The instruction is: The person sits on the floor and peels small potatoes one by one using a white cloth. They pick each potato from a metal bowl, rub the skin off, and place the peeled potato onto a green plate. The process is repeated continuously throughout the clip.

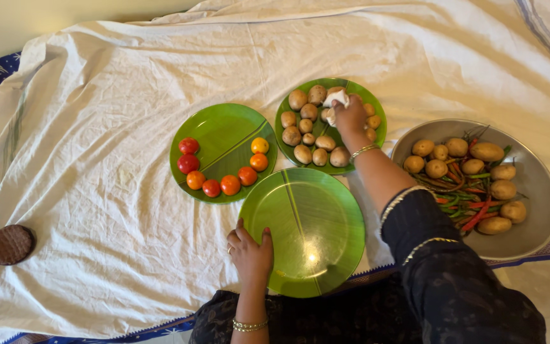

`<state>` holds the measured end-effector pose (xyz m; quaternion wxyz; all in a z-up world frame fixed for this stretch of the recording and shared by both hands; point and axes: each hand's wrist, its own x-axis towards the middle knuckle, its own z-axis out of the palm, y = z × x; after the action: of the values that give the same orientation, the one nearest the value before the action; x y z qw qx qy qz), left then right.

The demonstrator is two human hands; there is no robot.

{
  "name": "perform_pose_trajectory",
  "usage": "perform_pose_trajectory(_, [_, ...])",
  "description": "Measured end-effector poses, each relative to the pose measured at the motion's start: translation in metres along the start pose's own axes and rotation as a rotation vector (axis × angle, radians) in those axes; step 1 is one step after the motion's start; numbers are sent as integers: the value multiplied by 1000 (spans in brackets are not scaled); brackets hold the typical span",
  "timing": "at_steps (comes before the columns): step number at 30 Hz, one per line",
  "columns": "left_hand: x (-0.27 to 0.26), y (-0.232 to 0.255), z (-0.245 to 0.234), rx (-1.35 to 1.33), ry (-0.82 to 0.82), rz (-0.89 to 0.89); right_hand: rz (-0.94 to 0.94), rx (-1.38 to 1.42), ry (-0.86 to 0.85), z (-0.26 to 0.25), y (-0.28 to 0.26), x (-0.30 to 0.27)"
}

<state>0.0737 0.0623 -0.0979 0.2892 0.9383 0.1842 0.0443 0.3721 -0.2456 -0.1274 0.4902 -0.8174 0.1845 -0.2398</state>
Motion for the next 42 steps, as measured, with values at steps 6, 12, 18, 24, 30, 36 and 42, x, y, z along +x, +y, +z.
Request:
perform_pose_trajectory(6, [3,-2,3,-54,-38,-61,67,448,-117,-70,-28,3])
perform_pose_trajectory(12, [4,-6,11,-51,14,-12,39,675,9,-266,-24,-35])
perform_pose_trajectory(18, [2,-17,25,-83,58,29,-20,63,233,-342,27,-120])
perform_pose_trajectory(24, [-5,-32,39,-153,93,101,-267,-439,49,-302,56,-108])
perform_pose_trajectory(30, [-45,-1,15,-112,177,98,-157,-574,-361,-277,59,-112])
perform_pose_trajectory(36, [-162,110,-69,-897,-343,485,-42,-568,-478,-271,70,-99])
perform_pose_trajectory(42, [-236,167,-120,-794,-931,1173,-43,-612,-444,-268,68,-92])
